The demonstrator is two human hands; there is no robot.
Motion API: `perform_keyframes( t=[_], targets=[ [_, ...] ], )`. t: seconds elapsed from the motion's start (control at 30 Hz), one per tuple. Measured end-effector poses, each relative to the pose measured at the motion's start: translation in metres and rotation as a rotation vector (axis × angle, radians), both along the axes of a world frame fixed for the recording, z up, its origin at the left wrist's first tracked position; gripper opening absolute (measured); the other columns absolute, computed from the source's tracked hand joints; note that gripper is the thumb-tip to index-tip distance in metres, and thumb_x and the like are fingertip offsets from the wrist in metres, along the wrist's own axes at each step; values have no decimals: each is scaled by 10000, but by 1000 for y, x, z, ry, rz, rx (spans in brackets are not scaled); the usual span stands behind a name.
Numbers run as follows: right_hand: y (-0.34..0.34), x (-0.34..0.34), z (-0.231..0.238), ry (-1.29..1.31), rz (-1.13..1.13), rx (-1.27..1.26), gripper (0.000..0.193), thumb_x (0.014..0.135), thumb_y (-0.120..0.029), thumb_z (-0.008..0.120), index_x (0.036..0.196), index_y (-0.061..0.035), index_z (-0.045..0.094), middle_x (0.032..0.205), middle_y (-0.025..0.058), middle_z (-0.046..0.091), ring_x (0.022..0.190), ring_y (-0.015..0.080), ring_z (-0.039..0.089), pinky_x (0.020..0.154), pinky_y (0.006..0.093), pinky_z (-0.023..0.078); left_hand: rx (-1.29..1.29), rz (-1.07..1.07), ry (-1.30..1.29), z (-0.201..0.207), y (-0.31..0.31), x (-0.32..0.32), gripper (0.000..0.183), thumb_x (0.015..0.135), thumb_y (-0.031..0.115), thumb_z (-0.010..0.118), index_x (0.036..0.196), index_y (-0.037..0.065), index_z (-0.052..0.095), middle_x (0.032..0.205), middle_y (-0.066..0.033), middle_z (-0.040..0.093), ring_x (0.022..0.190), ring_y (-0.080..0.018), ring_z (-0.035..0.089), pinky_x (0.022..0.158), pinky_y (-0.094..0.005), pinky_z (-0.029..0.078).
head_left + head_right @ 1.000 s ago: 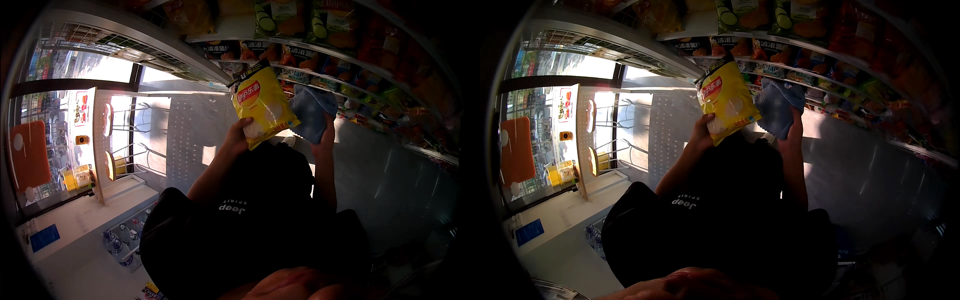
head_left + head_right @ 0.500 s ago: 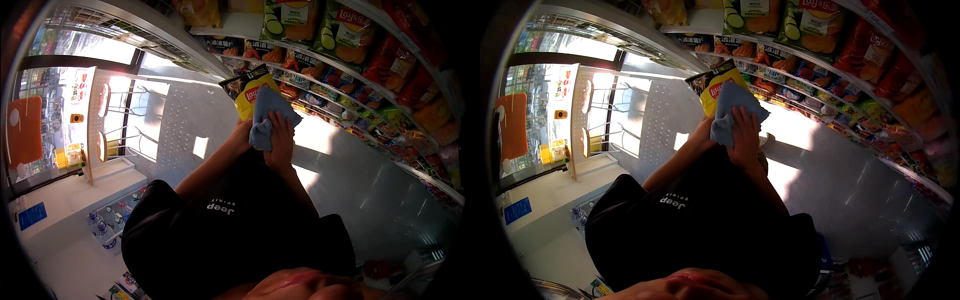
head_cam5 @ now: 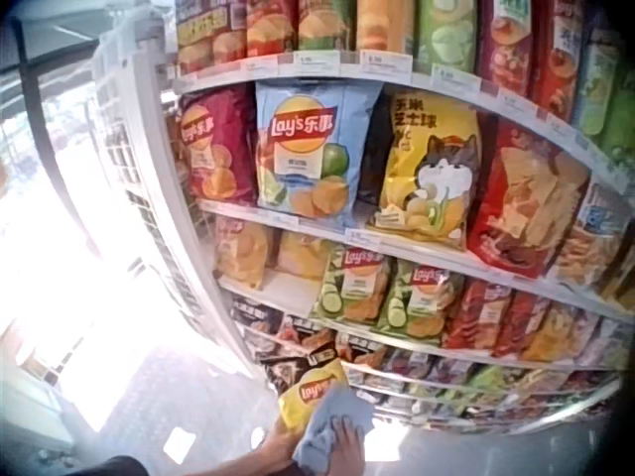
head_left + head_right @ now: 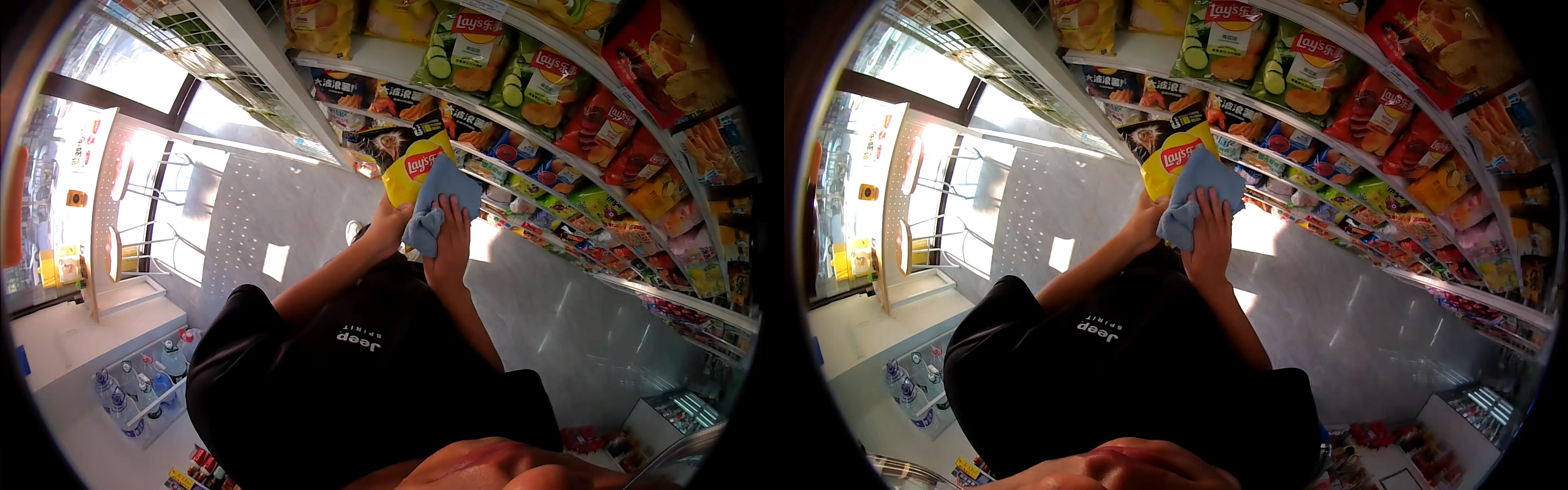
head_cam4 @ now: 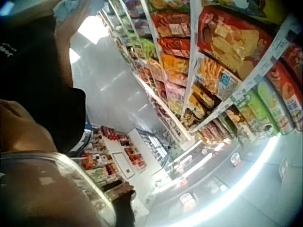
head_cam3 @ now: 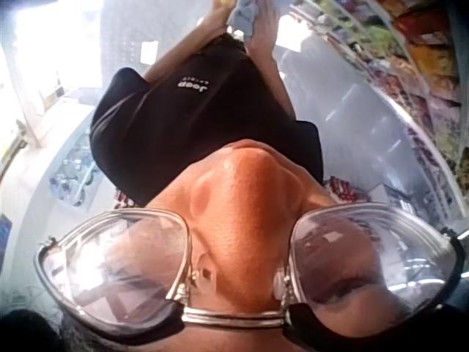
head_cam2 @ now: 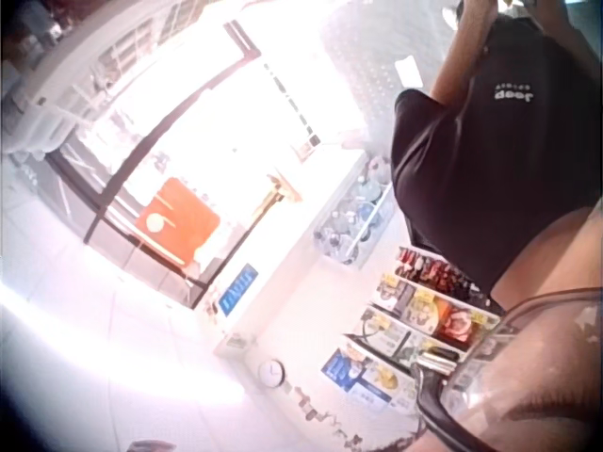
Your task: The person picks up snack bags from shelves and wipes them with a blue cloth before returning them to the shelf.
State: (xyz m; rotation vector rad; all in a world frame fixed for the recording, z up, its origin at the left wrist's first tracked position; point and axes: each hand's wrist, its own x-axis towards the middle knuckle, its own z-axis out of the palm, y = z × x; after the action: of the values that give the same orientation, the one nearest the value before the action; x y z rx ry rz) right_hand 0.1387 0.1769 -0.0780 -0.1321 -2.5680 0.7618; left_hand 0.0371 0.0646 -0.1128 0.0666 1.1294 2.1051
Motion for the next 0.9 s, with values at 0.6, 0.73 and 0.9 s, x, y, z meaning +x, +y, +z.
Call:
perform_keyframes(
  t=[0.6,0.73,0.9],
  targets=[
    [-14,-60,47,232,-189,-229,443,889,-158,480,1291,20,526,1438,201,430,1365,397,356,1127,520,221,-215,-437,431,60,-40,-41,774,719,99,807,1354,24,370,1265,-90,546,1145,-171,538,962,-334,459],
    [-46,-63,70,115,-56,121,452,902,-204,462,1296,7,527,1439,174,440,1375,400,337,1131,516,209,-128,-406,518,42,-52,-58,781,705,124,825,1342,24,385,1242,-94,559,1128,-171,546,964,-334,455],
    [-58,-91,73,184,-183,30,451,900,-243,462,1289,-30,546,1430,151,458,1365,387,358,1128,520,214,-214,-532,476,65,-79,-76,785,694,136,827,1340,21,395,1256,-90,548,1138,-172,537,962,-330,450]
  ],
)
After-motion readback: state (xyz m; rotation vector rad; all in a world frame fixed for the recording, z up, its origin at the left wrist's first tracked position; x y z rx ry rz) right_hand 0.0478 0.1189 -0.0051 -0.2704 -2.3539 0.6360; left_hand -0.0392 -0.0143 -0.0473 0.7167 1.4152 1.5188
